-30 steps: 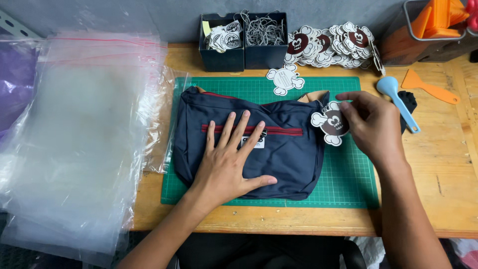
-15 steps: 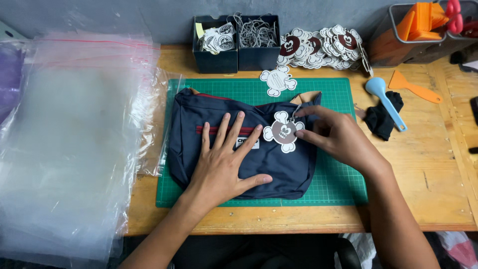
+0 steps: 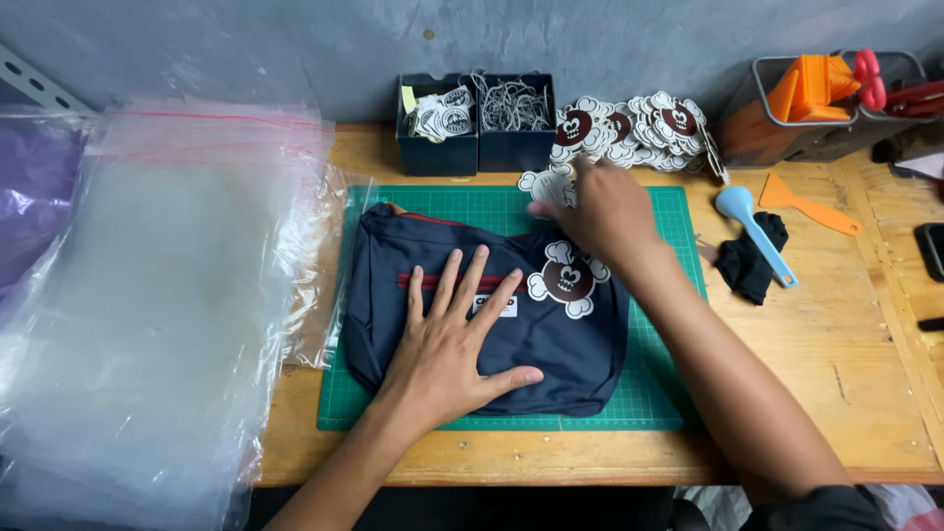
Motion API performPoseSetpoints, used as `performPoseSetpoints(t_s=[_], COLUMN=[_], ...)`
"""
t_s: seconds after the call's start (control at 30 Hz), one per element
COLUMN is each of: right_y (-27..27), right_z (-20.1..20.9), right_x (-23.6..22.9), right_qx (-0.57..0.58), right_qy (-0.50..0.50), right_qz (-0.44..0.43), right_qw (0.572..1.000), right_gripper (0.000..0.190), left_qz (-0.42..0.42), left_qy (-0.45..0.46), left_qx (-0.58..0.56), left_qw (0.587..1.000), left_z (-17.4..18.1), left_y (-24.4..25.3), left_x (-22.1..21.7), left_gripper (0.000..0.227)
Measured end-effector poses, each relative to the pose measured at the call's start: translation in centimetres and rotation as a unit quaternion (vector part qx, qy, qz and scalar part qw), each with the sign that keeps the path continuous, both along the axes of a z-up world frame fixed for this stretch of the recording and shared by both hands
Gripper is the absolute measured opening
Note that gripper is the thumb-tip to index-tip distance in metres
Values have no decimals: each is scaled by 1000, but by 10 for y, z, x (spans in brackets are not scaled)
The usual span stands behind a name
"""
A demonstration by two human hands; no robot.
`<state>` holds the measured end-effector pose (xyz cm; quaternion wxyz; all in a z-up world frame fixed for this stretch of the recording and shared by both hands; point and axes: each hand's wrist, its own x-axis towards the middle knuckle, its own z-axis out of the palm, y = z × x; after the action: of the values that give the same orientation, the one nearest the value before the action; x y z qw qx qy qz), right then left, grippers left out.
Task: The person zips a sling bag closed, tucks the strap inside, and places the bag into a plastic zip-top bag. They seal the plastic bag, wipe it with a cloth, and place the finished item into a basket containing other packed bags.
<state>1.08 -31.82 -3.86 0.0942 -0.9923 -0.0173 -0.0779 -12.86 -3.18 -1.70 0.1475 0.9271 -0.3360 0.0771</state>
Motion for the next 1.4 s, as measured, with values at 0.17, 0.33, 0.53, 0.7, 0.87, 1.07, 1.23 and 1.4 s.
performPoseSetpoints(t_s=[0.17, 0.33, 0.53, 0.7, 0.87, 1.07, 1.23, 1.4], right_y=[2, -6, -19, -23, -24, -37, -32, -40], right_z=[-17, 1, 6, 11, 33, 59, 58, 45], right_x=[7, 13, 11, 8, 11, 16, 25, 36], right_qx=[35, 55, 32, 28, 120, 252, 365, 315], right_qy=[42, 22, 55, 42, 41, -15, -60, -145], right_qz=[-17, 42, 79, 112, 97, 29, -38, -36], right_qw=[998, 997, 995, 992, 987, 967, 928, 937], right_gripper=[84, 43, 68, 61, 80, 44, 54, 52], left_qz=[-4, 1, -4, -8, -7, -7, -15, -14], left_qy=[23, 28, 37, 42, 39, 44, 52, 62], left_qx=[-9, -11, -7, -6, -6, -5, -12, -13], left_qw=[1000, 1000, 999, 999, 999, 999, 998, 998], left_z=[1, 1, 4, 7, 6, 5, 9, 9], left_y=[1, -3, -2, -1, -1, -3, -8, -9], left_x=[1, 7, 6, 5, 5, 8, 11, 11], left_gripper=[113, 113, 111, 112, 112, 112, 111, 111])
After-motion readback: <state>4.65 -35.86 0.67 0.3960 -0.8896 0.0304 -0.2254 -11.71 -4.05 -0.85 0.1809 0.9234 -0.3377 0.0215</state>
